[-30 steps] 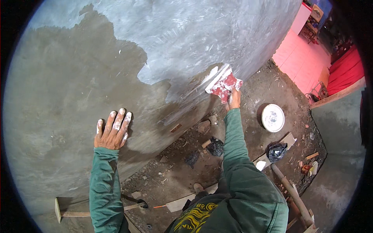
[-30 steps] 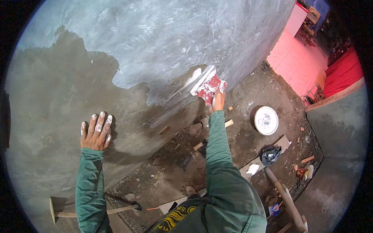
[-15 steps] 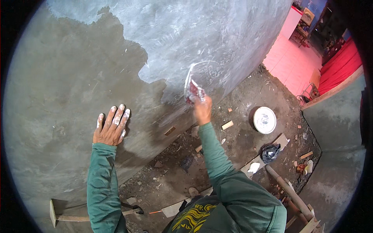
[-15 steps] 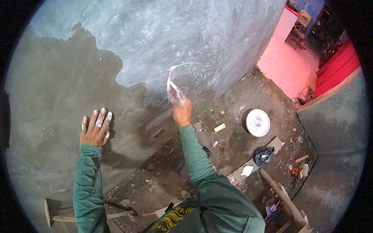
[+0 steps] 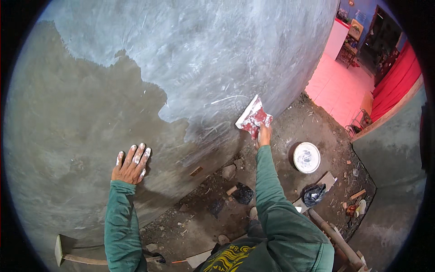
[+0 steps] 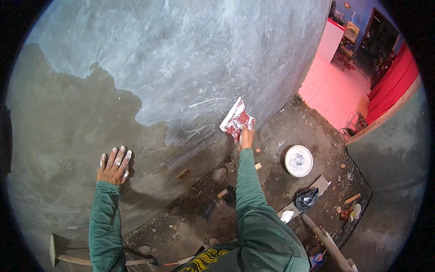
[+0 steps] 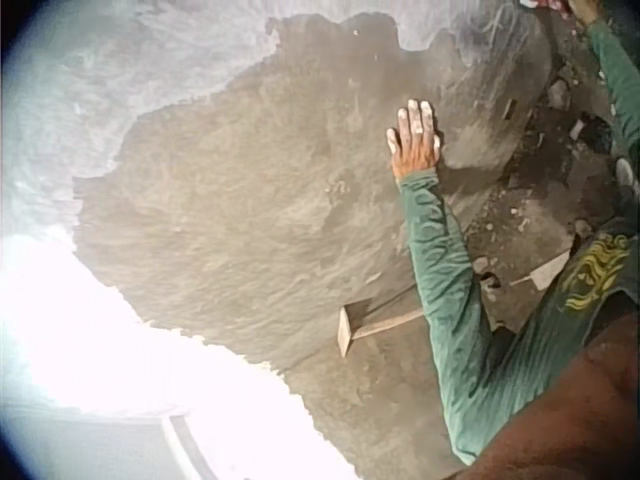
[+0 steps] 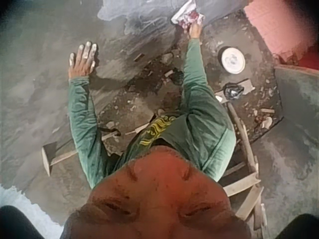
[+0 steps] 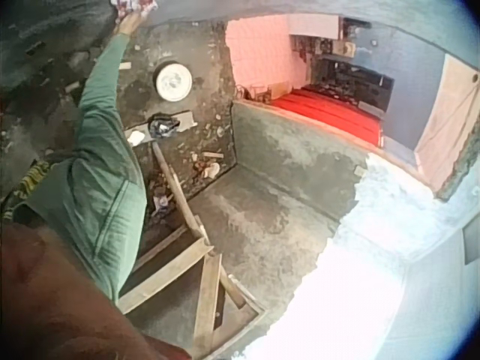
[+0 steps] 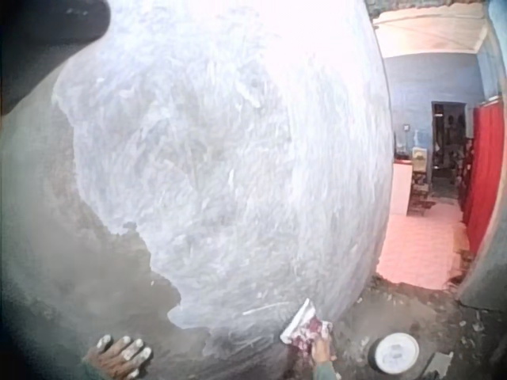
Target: Applying and smoothing plaster or joint compound onto an interior wall surface using a putty knife.
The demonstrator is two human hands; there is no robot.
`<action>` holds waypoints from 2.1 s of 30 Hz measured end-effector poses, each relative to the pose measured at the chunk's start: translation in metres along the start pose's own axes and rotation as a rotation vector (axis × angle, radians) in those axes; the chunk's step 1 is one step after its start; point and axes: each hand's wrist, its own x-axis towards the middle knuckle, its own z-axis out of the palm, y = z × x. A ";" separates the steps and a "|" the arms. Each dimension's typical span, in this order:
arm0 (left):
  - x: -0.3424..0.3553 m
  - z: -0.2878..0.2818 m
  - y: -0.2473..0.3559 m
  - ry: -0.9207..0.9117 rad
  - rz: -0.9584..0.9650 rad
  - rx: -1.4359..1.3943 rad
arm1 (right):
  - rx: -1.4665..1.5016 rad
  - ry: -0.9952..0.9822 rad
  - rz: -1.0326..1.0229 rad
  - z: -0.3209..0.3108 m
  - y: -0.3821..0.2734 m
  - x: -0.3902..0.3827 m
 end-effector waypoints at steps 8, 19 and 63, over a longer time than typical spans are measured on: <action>-0.003 0.003 -0.003 -0.050 0.005 0.026 | -0.229 0.085 -0.112 0.026 0.026 0.015; 0.002 -0.006 -0.006 0.020 0.007 -0.021 | -0.457 -0.161 -0.370 0.142 -0.104 -0.130; -0.142 0.090 0.647 -0.985 -2.328 -1.784 | 0.065 0.752 0.501 -0.640 0.144 0.073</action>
